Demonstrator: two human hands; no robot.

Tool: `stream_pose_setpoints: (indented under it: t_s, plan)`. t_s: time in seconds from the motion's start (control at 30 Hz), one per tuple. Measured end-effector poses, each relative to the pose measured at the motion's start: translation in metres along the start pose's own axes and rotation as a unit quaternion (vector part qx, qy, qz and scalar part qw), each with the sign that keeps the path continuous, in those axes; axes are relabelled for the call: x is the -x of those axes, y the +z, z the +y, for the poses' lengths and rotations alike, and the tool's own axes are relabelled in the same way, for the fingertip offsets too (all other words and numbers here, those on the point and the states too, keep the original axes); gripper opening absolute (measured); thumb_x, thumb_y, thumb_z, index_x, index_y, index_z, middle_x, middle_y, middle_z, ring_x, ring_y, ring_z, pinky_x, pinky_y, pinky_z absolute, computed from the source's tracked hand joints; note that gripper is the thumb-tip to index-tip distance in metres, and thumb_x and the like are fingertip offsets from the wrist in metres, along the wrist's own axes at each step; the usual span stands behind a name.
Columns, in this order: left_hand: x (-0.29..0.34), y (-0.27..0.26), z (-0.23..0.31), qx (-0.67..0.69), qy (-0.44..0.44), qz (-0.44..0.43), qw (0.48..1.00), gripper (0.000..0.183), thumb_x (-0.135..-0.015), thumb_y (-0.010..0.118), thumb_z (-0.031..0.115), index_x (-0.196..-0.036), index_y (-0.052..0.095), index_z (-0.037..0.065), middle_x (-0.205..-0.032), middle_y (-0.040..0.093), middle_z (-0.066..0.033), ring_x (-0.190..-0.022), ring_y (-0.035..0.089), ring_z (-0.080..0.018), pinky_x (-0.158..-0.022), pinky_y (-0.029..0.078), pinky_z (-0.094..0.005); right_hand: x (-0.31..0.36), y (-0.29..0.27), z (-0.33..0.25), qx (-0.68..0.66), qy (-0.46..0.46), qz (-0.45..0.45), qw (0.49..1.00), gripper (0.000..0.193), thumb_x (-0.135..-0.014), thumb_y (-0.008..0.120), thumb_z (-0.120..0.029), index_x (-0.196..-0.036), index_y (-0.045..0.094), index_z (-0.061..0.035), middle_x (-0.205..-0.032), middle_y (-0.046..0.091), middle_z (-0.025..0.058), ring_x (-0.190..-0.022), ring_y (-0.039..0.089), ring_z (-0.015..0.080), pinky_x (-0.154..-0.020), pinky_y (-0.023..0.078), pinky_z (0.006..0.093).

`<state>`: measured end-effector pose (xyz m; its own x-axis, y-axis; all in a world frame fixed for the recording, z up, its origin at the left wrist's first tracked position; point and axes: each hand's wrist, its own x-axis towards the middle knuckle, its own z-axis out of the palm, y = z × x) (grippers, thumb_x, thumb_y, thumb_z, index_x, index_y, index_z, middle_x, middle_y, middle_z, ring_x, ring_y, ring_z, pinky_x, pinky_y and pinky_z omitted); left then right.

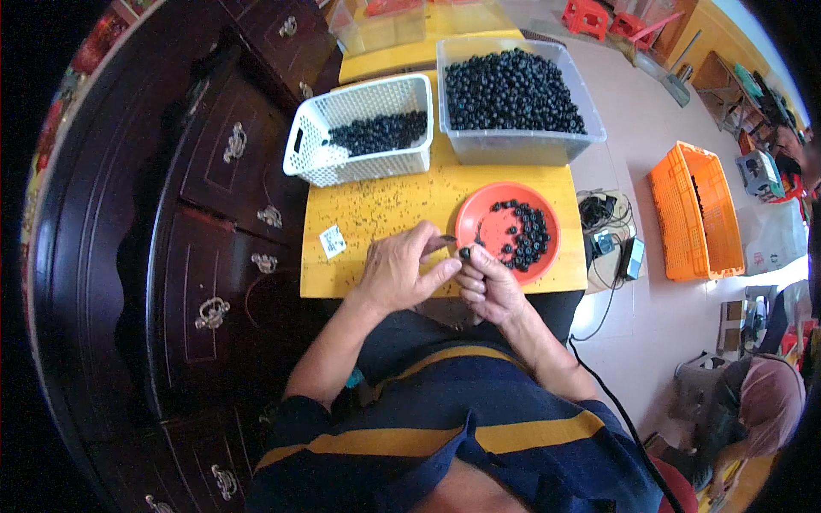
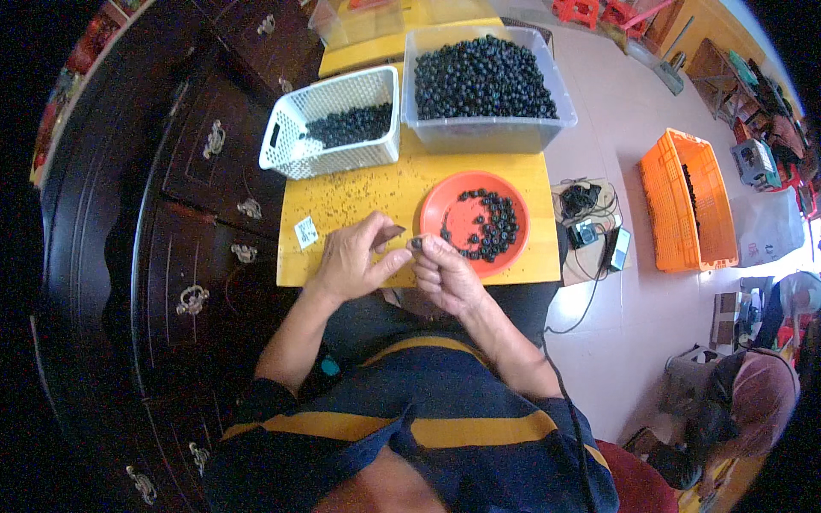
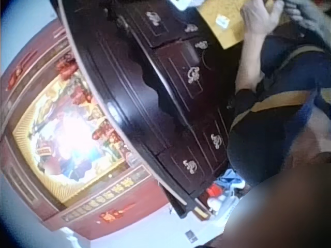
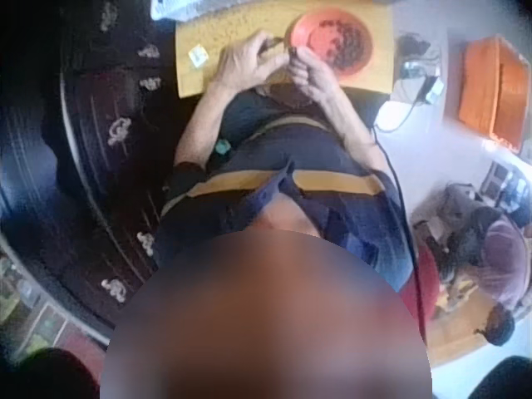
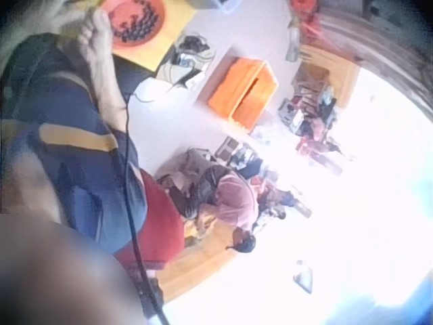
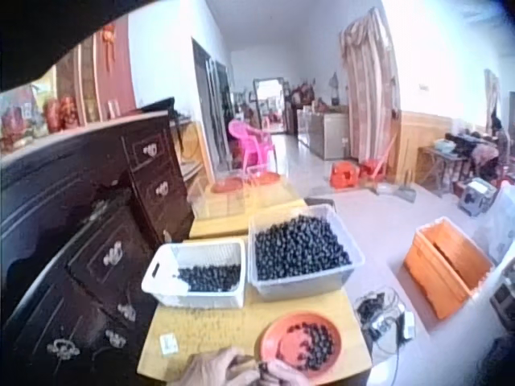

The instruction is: Manually sorting and peeling dark grapes from a large container into a separate plate.

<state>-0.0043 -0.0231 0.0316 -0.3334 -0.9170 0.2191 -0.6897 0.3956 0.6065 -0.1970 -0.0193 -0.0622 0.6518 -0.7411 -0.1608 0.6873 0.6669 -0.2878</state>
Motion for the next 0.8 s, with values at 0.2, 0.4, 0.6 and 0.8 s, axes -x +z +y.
stream_pose_setpoints:
  t_s: [0.2, 0.4, 0.6, 0.8]
  plan:
    - [0.0, 0.007, -0.006, -0.022, 0.048, 0.005, 0.999, 0.039, -0.087, 0.072, 0.041, -0.093, 0.055, 0.006, -0.075, 0.066, -0.0138, -0.07, 0.068, -0.0346, -0.062, 0.051, -0.0456, 0.001, -0.001, 0.001, -0.01, 0.019, -0.016, 1.0, 0.026, -0.1, 0.062, -0.03, -0.11, 0.061, -0.0063, -0.07, 0.038, -0.007, -0.055, 0.032, 0.0026, -0.044, 0.026, 0.0167]
    - [0.0, 0.006, -0.004, -0.051, 0.06, -0.008, 0.997, 0.043, -0.084, 0.074, 0.045, -0.091, 0.058, 0.006, -0.077, 0.065, -0.0124, -0.073, 0.068, -0.0332, -0.062, 0.051, -0.0436, 0.002, 0.0, 0.002, -0.004, 0.026, -0.034, 0.999, 0.028, -0.099, 0.064, -0.032, -0.11, 0.059, -0.0069, -0.071, 0.041, -0.007, -0.055, 0.035, 0.0021, -0.044, 0.028, 0.0159]
    - [-0.002, 0.011, -0.005, -0.069, 0.092, 0.02, 0.993, 0.043, -0.084, 0.074, 0.047, -0.083, 0.056, 0.008, -0.074, 0.064, -0.0098, -0.069, 0.068, -0.0307, -0.058, 0.051, -0.0423, 0.002, 0.0, 0.004, 0.006, 0.034, -0.019, 0.999, 0.028, -0.099, 0.064, -0.031, -0.111, 0.058, -0.0067, -0.072, 0.042, -0.0071, -0.055, 0.036, 0.0021, -0.045, 0.03, 0.0159]
    - [-0.002, 0.017, -0.011, -0.078, 0.113, 0.026, 0.99, 0.042, -0.086, 0.072, 0.046, -0.078, 0.056, 0.009, -0.068, 0.063, -0.0094, -0.063, 0.067, -0.0312, -0.054, 0.05, -0.0428, 0.004, 0.007, 0.004, 0.001, 0.026, 0.005, 1.0, 0.024, -0.099, 0.063, -0.029, -0.111, 0.058, -0.009, -0.072, 0.042, -0.007, -0.056, 0.035, 0.0021, -0.044, 0.029, 0.0162]
